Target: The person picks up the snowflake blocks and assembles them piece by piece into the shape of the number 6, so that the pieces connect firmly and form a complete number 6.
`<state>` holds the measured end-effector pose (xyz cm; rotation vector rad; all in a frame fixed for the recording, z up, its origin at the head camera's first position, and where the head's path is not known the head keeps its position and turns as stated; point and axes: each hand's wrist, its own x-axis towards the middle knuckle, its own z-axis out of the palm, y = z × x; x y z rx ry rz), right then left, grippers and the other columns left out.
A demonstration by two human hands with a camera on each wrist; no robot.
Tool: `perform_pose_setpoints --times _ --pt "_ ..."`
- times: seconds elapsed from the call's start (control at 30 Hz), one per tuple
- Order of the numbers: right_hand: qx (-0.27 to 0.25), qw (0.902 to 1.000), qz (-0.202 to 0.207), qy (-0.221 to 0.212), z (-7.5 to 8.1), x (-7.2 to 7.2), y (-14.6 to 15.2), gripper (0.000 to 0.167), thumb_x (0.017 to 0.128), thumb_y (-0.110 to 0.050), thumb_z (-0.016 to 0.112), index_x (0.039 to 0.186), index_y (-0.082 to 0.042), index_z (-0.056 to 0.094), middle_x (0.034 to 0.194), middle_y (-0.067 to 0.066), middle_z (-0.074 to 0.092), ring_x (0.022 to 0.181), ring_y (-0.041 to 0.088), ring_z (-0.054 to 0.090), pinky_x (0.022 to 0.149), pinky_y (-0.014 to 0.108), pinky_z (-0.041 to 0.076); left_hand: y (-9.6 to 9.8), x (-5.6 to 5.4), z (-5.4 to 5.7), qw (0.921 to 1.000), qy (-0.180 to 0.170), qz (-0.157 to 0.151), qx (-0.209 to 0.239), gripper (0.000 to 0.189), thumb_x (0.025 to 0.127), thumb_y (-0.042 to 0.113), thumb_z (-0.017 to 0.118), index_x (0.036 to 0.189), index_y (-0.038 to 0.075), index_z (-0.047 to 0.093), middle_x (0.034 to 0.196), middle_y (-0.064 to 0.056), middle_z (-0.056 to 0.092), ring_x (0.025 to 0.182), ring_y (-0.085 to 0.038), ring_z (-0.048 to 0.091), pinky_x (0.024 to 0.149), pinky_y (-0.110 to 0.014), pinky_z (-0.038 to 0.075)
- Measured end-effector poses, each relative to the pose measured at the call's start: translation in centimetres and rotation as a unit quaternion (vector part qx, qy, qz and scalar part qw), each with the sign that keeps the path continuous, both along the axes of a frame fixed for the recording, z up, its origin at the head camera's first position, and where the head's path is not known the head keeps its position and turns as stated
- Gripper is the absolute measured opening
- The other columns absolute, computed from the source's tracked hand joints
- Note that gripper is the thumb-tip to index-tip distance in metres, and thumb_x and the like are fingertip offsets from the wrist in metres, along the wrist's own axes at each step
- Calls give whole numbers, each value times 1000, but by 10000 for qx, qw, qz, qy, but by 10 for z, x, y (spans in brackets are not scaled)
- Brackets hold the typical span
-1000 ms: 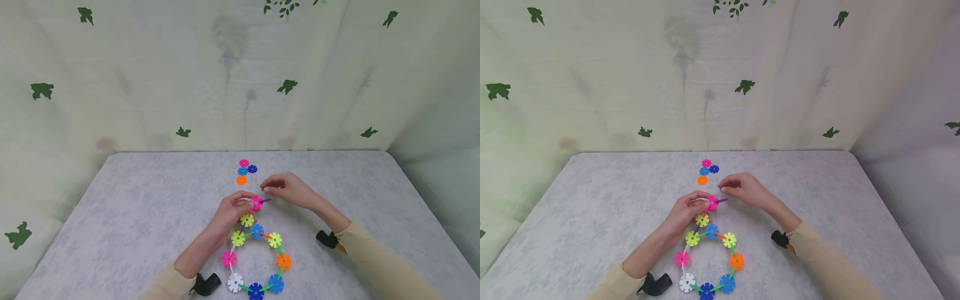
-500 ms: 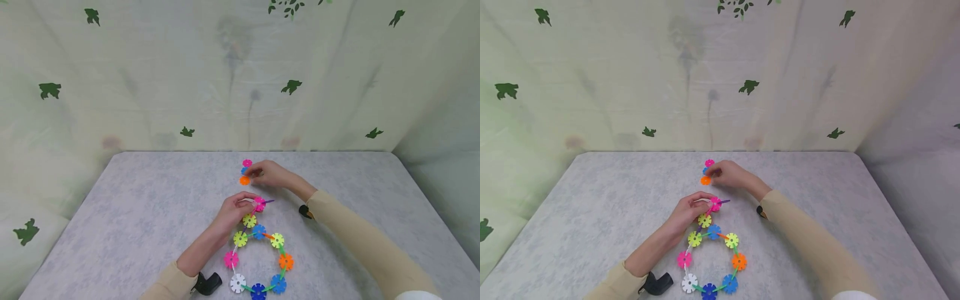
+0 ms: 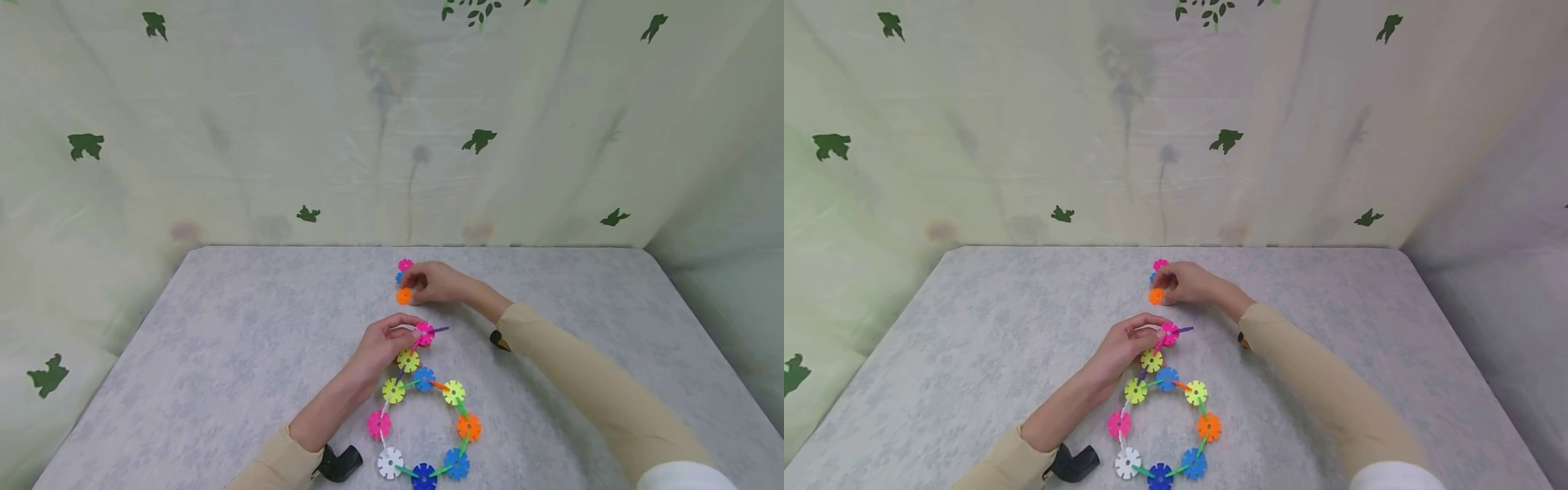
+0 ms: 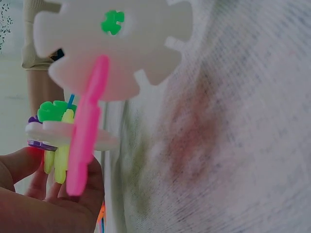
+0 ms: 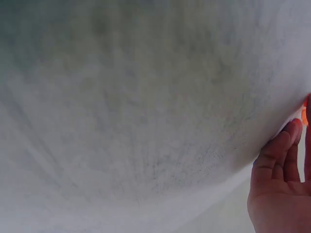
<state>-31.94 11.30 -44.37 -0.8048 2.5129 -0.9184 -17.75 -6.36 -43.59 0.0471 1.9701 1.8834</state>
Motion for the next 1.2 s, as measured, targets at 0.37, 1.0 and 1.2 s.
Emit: perform_pose_setpoints --times 0.37,1.0,1.2 --pt "-467 9973 -538 164 6 19 22 10 90 -10 71 99 -14 71 90 -1 65 84 19 57 75 30 52 2 0 0 9999 49 -47 84 24 97 13 59 120 11 65 91 -18 66 77 -18 58 75 -29 48" --pt "-1974 9634 -1814 37 31 114 63 18 94 -13 67 112 -10 68 94 5 68 82 35 65 78 50 55 10 0 4 9994 -26 41 343 23 98 16 56 118 8 61 94 -22 66 68 -18 59 74 -29 49" --pt "-2247 9459 -2338 -48 28 142 60 17 94 -11 67 110 -10 68 90 6 67 80 34 66 77 44 56 11 1 5 9988 -121 60 470 24 96 23 63 114 7 63 92 -18 66 65 -17 58 72 -28 50"
